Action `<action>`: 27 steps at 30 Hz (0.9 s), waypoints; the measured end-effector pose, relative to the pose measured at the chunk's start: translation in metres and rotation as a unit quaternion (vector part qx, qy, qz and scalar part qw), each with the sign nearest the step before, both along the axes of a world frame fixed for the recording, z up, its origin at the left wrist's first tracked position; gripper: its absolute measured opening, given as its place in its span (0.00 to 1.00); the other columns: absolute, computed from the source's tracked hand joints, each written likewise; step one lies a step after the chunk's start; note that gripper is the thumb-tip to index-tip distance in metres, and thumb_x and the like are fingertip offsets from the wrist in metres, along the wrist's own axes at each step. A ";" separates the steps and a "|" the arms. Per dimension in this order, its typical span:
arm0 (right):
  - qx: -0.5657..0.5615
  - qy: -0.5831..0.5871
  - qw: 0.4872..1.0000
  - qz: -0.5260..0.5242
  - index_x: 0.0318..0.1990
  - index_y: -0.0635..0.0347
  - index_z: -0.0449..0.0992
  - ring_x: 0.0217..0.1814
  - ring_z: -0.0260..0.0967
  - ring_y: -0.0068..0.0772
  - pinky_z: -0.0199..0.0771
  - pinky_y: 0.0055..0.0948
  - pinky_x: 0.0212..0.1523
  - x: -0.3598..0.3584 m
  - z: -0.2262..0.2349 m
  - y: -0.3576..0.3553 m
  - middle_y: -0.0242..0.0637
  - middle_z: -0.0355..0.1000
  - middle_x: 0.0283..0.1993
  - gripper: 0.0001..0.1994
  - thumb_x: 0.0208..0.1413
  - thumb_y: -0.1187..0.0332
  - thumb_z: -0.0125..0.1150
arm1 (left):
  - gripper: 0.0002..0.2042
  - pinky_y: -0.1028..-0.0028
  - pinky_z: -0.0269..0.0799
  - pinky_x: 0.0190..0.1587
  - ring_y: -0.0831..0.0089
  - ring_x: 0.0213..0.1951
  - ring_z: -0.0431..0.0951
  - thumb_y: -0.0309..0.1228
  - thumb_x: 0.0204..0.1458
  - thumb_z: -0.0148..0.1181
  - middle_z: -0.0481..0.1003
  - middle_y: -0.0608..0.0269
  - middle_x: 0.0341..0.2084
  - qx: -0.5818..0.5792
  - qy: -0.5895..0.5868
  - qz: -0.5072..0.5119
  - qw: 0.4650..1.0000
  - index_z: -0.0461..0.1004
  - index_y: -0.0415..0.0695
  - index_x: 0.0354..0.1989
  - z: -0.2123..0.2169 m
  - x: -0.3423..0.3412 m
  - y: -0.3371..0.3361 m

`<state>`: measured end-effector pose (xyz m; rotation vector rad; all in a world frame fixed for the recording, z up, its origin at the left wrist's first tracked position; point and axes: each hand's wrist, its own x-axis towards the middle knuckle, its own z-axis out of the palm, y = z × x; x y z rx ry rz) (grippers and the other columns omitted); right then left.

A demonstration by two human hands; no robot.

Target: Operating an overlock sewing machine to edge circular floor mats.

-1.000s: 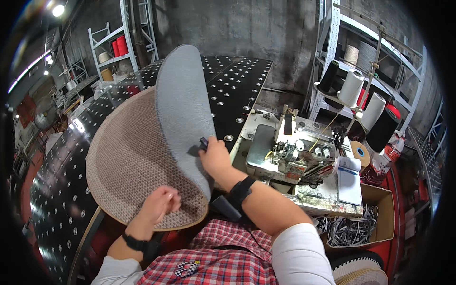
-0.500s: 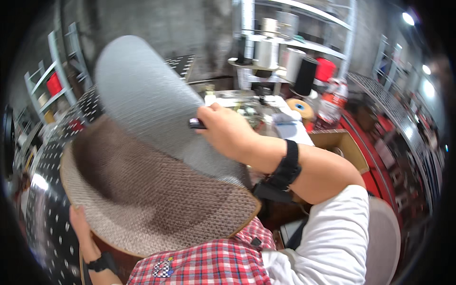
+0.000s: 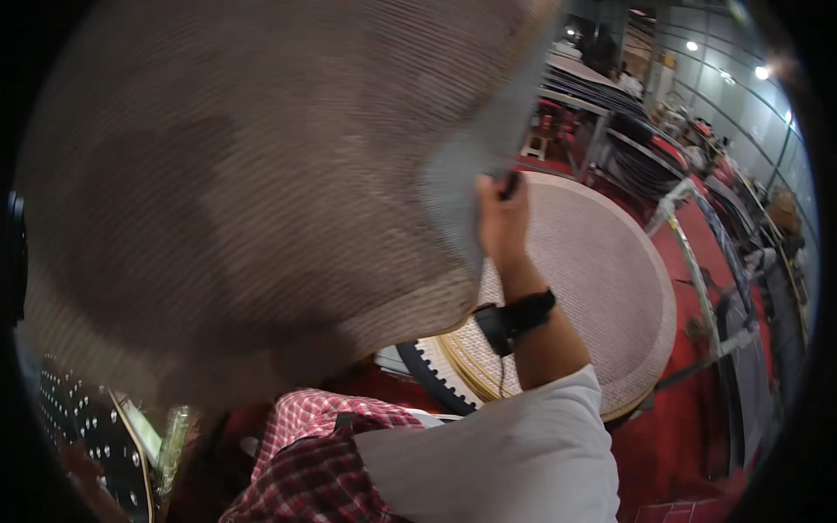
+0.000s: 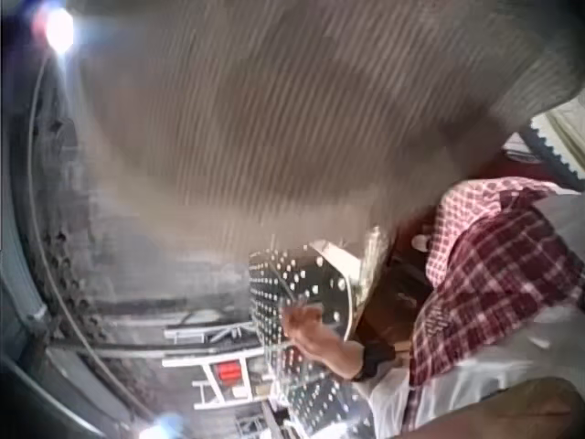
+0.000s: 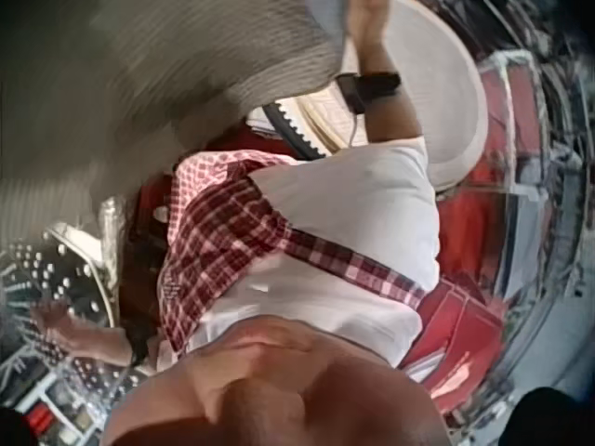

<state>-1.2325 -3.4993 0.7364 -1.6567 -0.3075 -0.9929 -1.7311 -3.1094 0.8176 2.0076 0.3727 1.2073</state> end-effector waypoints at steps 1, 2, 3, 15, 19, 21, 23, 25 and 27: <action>0.019 -0.014 1.000 0.008 0.34 0.64 0.64 0.28 0.60 0.28 0.62 0.29 0.31 0.012 -0.020 -0.041 0.35 0.64 0.27 0.12 0.49 0.64 0.53 | 0.25 0.78 0.64 0.30 0.76 0.28 0.68 0.45 0.52 0.40 0.68 0.60 0.33 -0.024 0.016 -0.039 0.999 0.60 0.37 0.50 -0.007 0.020 0.001; 0.049 0.007 0.998 -0.036 0.34 0.64 0.64 0.29 0.61 0.29 0.62 0.28 0.33 0.020 -0.044 -0.080 0.38 0.64 0.28 0.12 0.49 0.65 0.53 | 0.25 0.79 0.65 0.29 0.76 0.28 0.68 0.47 0.52 0.39 0.68 0.60 0.33 -0.036 0.032 -0.114 0.992 0.60 0.37 0.50 -0.015 0.038 -0.002; -0.029 0.047 0.990 -0.131 0.37 0.66 0.64 0.33 0.64 0.34 0.63 0.28 0.37 0.019 -0.067 -0.121 0.43 0.66 0.32 0.13 0.49 0.65 0.52 | 0.25 0.80 0.63 0.27 0.78 0.26 0.67 0.46 0.52 0.39 0.68 0.60 0.31 -0.033 0.080 -0.065 0.994 0.61 0.37 0.49 -0.027 0.055 -0.008; 0.153 0.506 0.749 -0.399 0.44 0.71 0.59 0.45 0.62 0.54 0.63 0.42 0.44 -0.066 -0.257 -0.189 0.57 0.62 0.44 0.15 0.54 0.67 0.43 | 0.19 0.79 0.64 0.31 0.78 0.26 0.68 0.42 0.52 0.45 0.71 0.60 0.26 -0.142 0.213 -0.128 0.958 0.68 0.37 0.41 -0.087 0.096 -0.041; 0.048 0.515 0.749 -0.414 0.45 0.71 0.58 0.46 0.62 0.53 0.64 0.42 0.44 -0.067 -0.245 -0.180 0.56 0.62 0.45 0.15 0.55 0.67 0.40 | 0.17 0.79 0.65 0.31 0.77 0.28 0.69 0.39 0.51 0.46 0.71 0.59 0.28 -0.157 0.225 -0.123 0.954 0.69 0.37 0.40 -0.094 0.086 -0.038; 0.034 0.515 0.754 -0.406 0.45 0.71 0.58 0.46 0.62 0.53 0.64 0.42 0.44 -0.068 -0.234 -0.178 0.56 0.62 0.45 0.15 0.55 0.67 0.40 | 0.17 0.78 0.65 0.32 0.77 0.28 0.69 0.39 0.51 0.46 0.71 0.59 0.28 -0.167 0.236 -0.118 0.950 0.69 0.37 0.40 -0.095 0.083 -0.036; 0.031 0.518 0.754 -0.403 0.45 0.71 0.57 0.46 0.62 0.53 0.64 0.42 0.44 -0.071 -0.223 -0.178 0.56 0.62 0.45 0.15 0.55 0.67 0.40 | 0.16 0.78 0.65 0.33 0.76 0.28 0.69 0.38 0.51 0.46 0.71 0.60 0.28 -0.169 0.244 -0.117 0.948 0.69 0.38 0.40 -0.095 0.081 -0.033; 0.023 0.523 0.755 -0.395 0.45 0.70 0.57 0.47 0.62 0.53 0.65 0.42 0.44 -0.076 -0.210 -0.178 0.57 0.61 0.45 0.15 0.55 0.67 0.40 | 0.16 0.78 0.65 0.33 0.76 0.29 0.69 0.38 0.51 0.46 0.71 0.60 0.28 -0.171 0.242 -0.115 0.948 0.69 0.37 0.40 -0.094 0.078 -0.030; 0.012 0.530 0.745 -0.405 0.45 0.70 0.57 0.47 0.62 0.53 0.65 0.42 0.44 -0.085 -0.204 -0.179 0.57 0.61 0.45 0.15 0.56 0.67 0.39 | 0.16 0.78 0.65 0.33 0.76 0.29 0.69 0.37 0.51 0.46 0.71 0.60 0.28 -0.173 0.237 -0.112 0.949 0.69 0.37 0.40 -0.095 0.073 -0.028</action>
